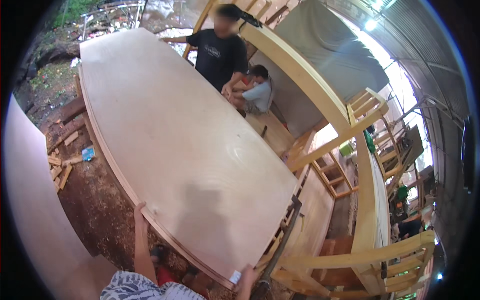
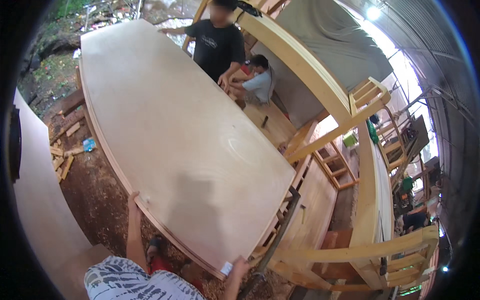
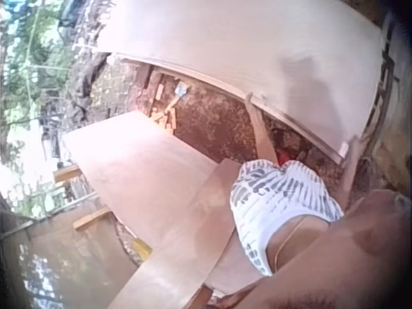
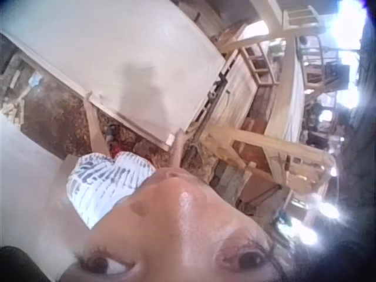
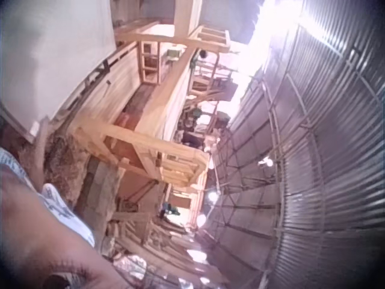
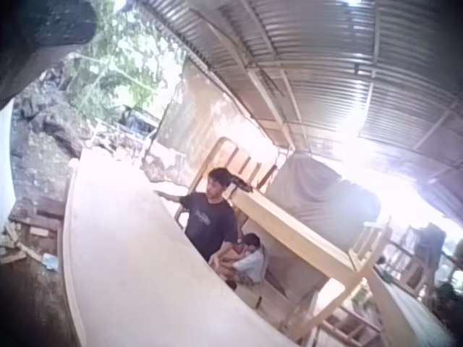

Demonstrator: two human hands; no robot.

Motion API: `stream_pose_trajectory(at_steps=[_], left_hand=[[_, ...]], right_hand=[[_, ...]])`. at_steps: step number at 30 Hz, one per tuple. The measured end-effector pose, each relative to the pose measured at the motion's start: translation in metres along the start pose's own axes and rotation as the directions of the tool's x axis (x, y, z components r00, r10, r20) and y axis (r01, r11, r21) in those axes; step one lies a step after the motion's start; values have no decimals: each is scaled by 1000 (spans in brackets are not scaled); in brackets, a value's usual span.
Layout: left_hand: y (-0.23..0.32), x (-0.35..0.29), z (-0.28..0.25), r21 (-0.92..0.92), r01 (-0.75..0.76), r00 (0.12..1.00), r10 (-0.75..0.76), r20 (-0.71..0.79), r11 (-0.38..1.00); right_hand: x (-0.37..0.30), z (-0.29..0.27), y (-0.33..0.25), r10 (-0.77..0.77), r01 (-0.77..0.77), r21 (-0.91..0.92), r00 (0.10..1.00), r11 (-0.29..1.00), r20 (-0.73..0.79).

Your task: The person uses a hammer to nail a large plywood board to a wooden frame, then aligns and nails another smaller wooden frame component. The person also handles a small yellow basket to pick up nails.

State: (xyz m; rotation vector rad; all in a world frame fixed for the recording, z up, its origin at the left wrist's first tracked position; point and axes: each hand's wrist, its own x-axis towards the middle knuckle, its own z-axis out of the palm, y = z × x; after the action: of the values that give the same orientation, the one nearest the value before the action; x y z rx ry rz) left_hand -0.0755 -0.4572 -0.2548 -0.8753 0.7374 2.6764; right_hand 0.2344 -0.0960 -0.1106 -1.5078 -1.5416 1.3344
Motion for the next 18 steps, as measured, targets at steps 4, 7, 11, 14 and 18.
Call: stream_pose_trajectory(at_steps=[4,7,11,14,18], left_hand=[[-21,13,5,-15,-3,999,4,33,1000],[-14,1,13,-2,12,999,-12,36,1000],[0,-7,14,61,-144,990,144,-6,988],[12,-11,38,105,-185,982,189,-26,977],[8,-26,52,59,-61,998,61,-2,996]], right_hand=[[31,-33,12,162,-161,-34,987,986,13],[48,-38,47,-232,199,-456,973,867,-17],[50,-40,25,-208,207,-536,976,819,60],[22,-34,-31,-269,315,-315,946,895,179],[37,-58,1,-373,311,-462,926,831,-48]])
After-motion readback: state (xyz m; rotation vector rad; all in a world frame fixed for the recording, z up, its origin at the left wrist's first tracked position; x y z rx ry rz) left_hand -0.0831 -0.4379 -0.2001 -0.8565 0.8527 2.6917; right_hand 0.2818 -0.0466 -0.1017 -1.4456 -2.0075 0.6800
